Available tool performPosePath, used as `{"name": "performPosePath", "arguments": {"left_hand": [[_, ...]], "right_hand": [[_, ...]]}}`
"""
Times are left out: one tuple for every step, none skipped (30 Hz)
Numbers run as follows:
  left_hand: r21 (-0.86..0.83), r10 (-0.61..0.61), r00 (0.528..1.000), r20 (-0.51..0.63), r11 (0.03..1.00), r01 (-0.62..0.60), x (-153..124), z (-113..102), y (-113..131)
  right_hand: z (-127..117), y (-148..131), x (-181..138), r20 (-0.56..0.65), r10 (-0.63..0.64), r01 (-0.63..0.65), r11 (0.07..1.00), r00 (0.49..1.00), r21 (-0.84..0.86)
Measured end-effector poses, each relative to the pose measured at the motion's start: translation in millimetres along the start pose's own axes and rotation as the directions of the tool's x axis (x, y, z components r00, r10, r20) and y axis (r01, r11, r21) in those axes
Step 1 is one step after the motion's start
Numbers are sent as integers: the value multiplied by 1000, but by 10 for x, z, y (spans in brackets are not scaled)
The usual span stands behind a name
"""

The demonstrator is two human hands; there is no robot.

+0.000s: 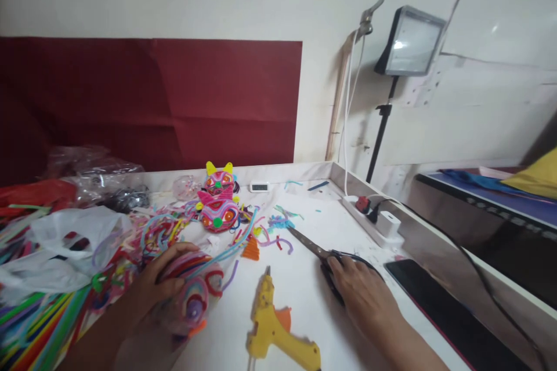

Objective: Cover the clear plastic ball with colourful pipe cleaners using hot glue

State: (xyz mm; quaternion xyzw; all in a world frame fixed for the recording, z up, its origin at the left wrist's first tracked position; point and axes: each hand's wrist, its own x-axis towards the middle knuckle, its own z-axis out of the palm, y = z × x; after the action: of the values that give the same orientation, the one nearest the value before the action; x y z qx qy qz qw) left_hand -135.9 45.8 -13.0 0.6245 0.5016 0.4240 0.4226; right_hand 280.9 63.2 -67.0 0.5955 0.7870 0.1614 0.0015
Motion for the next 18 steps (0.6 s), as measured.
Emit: {"name": "performPosePath", "arguments": {"left_hand": [[4, 12, 1000, -19, 1000, -12, 0, 9, 10], [8, 26, 999, -39, 1000, -26, 0, 19, 20], [9, 41, 998, -54, 999, -41, -1, 31, 31], [5, 52, 996, -69, 999, -52, -2, 44, 41], [2, 56, 996, -70, 998, -56, -2, 56, 50], [2, 56, 996, -71, 998, -56, -3, 68, 56], [7, 57, 996, -72, 998, -57, -4, 79, 59], [18, 62, 996, -69, 998, -61, -4, 89, 60], [31, 71, 995, -71, 997, -69, -5, 99, 59], [44, 81, 994, -74, 996, -78, -6, 107, 58], [52, 91, 993, -76, 995, -87, -8, 116, 56], [51, 99, 992, -78, 994, -96, -11, 124, 55], [45, 108, 991, -83, 993, -105, -16, 131, 54], [39, 119, 988, -93, 992, -116, -20, 138, 55], [36, 133, 986, -105, 991, -130, -25, 144, 58], [39, 144, 983, -113, 989, -140, -30, 149, 61], [46, 148, 982, -119, 989, -144, -34, 154, 66], [54, 145, 982, -119, 989, -139, -38, 158, 72]], "right_hand": [[2, 14, 31, 31, 7, -8, 1000, 999, 17], [-3, 25, 58, 58, 20, -22, 999, 998, 31], [-9, 35, 82, 82, 40, -44, 998, 996, 41], [-11, 45, 101, 101, 59, -65, 997, 993, 49], [-4, 56, 115, 114, 74, -81, 995, 991, 55], [13, 68, 125, 122, 84, -92, 994, 989, 60], [42, 81, 129, 122, 90, -99, 993, 988, 66], [81, 94, 128, 113, 97, -106, 992, 989, 75], [127, 108, 123, 96, 102, -110, 990, 990, 86], [176, 121, 114, 74, 103, -110, 989, 992, 102], [226, 133, 104, 49, 102, -107, 987, 994, 121], [271, 143, 92, 24, 98, -100, 985, 995, 141], [309, 151, 82, -2, 94, -92, 983, 996, 160], [339, 158, 74, -27, 92, -86, 981, 995, 174], [361, 163, 70, -47, 92, -82, 980, 995, 184], [375, 166, 69, -66, 94, -80, 979, 993, 189], [384, 167, 72, -88, 96, -78, 979, 992, 189], [388, 168, 77, -108, 98, -76, 979, 989, 187]]}}
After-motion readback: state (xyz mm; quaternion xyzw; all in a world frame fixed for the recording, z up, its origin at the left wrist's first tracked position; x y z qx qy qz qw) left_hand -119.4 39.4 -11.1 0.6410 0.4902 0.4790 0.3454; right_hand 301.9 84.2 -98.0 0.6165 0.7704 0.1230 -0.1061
